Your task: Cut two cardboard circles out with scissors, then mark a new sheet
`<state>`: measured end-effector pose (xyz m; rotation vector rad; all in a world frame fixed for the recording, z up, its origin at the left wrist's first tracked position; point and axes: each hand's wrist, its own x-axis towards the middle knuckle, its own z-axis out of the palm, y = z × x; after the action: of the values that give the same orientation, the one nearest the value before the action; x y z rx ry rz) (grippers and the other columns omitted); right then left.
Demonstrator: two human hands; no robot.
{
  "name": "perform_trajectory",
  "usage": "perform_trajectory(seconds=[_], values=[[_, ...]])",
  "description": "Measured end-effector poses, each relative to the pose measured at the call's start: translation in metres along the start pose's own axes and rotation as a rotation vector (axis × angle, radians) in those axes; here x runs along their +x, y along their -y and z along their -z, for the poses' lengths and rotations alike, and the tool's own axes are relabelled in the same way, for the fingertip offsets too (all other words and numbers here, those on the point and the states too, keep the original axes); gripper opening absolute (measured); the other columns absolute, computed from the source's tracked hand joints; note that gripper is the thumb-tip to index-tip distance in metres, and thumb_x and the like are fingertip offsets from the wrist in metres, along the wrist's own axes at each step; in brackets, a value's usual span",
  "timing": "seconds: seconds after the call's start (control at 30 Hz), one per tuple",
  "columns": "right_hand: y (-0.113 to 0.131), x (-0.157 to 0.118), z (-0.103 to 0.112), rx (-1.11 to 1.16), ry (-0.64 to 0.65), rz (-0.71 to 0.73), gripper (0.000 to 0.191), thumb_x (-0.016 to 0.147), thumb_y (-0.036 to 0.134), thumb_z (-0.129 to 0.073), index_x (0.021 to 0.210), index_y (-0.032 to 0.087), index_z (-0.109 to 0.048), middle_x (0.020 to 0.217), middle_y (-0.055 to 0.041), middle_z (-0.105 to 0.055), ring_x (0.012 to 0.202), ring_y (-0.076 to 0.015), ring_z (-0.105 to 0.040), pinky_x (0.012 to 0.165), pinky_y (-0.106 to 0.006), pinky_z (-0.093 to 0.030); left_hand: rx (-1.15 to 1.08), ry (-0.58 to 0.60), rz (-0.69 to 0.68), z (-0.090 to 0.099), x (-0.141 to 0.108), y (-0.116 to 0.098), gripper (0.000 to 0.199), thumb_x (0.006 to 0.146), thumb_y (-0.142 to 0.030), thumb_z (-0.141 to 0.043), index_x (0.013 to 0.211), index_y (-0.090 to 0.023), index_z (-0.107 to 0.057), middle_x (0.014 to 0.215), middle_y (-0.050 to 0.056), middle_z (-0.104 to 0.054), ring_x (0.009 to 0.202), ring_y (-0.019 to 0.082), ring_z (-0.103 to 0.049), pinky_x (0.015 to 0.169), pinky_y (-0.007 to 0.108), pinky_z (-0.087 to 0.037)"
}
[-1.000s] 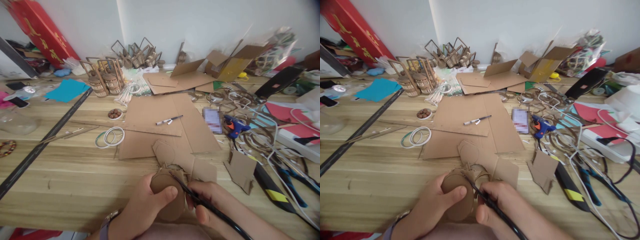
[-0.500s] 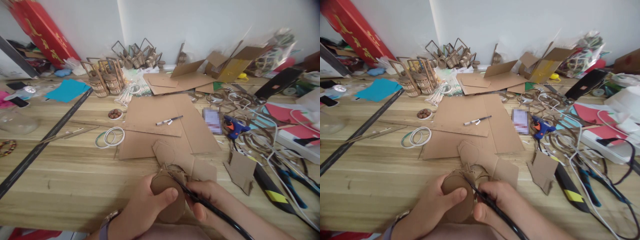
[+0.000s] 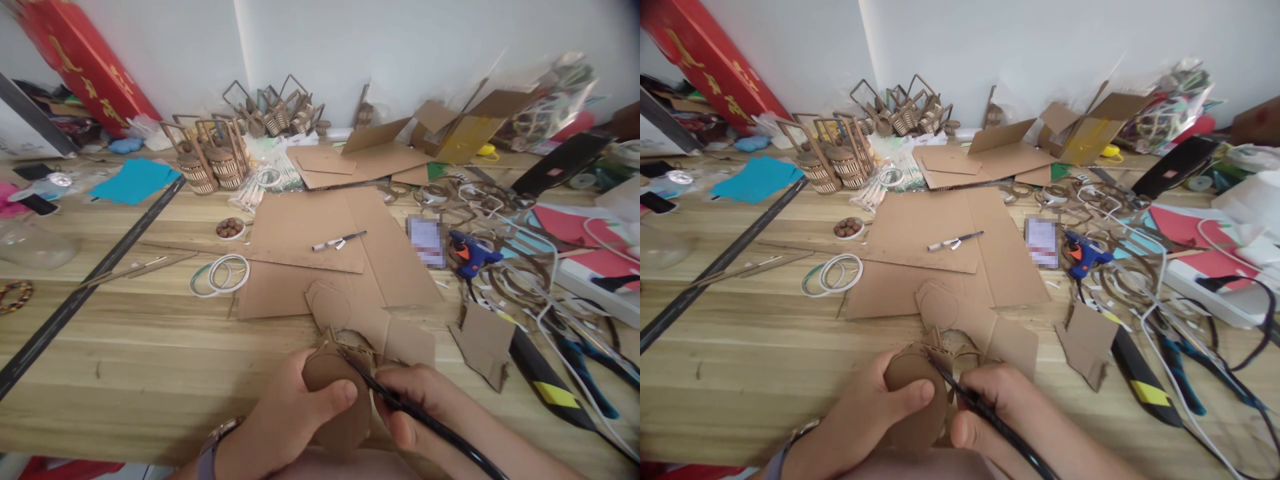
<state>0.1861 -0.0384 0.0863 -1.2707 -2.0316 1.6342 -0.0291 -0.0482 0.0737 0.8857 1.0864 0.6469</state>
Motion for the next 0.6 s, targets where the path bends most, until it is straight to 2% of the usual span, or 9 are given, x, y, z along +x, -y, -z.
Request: perform_trajectory(seconds=[0.13, 0.3, 0.6], values=[[0.0036, 0.0, 0.0002, 0.0, 0.008, -0.025, 0.076, 0.069, 0.097, -0.032, 0.065, 0.021, -0.041, 0.062, 0.0044, -0.034, 0.058, -0.0132, -0.031, 0.048, -0.025, -0.022, -0.016, 0.0, 0.002, 0.0004, 0.0008, -0.0001, 0.05, 0.07, -0.051, -0.081, 0.105, -0.016, -0.072, 0.096, 0.006, -0.078, 0.087, 0.023, -0.069, 0.074, 0.029, -0.052], [0.0026, -0.0003, -0.0004, 0.022, 0.005, 0.003, 0.074, 0.072, 0.096, -0.033, 0.067, 0.022, -0.041, 0.063, 0.0044, -0.034, 0.059, -0.0135, -0.032, 0.049, -0.026, -0.022, -0.023, 0.056, -0.043, 0.0008, 0.0012, -0.0028, 0.042, 0.075, -0.05, -0.078, 0.101, -0.017, -0.075, 0.093, 0.004, -0.078, 0.086, 0.022, -0.068, 0.073, 0.028, -0.051], [-0.004, 0.0006, -0.0025, 0.011, 0.004, 0.029, 0.074, 0.074, 0.094, -0.034, 0.067, 0.021, -0.042, 0.063, 0.0052, -0.033, 0.058, -0.0122, -0.03, 0.049, -0.026, -0.019, 0.035, -0.001, -0.027, -0.0009, -0.0028, -0.0071, 0.041, 0.075, -0.046, -0.077, 0.106, -0.018, -0.072, 0.099, 0.005, -0.079, 0.093, 0.025, -0.07, 0.079, 0.031, -0.054]])
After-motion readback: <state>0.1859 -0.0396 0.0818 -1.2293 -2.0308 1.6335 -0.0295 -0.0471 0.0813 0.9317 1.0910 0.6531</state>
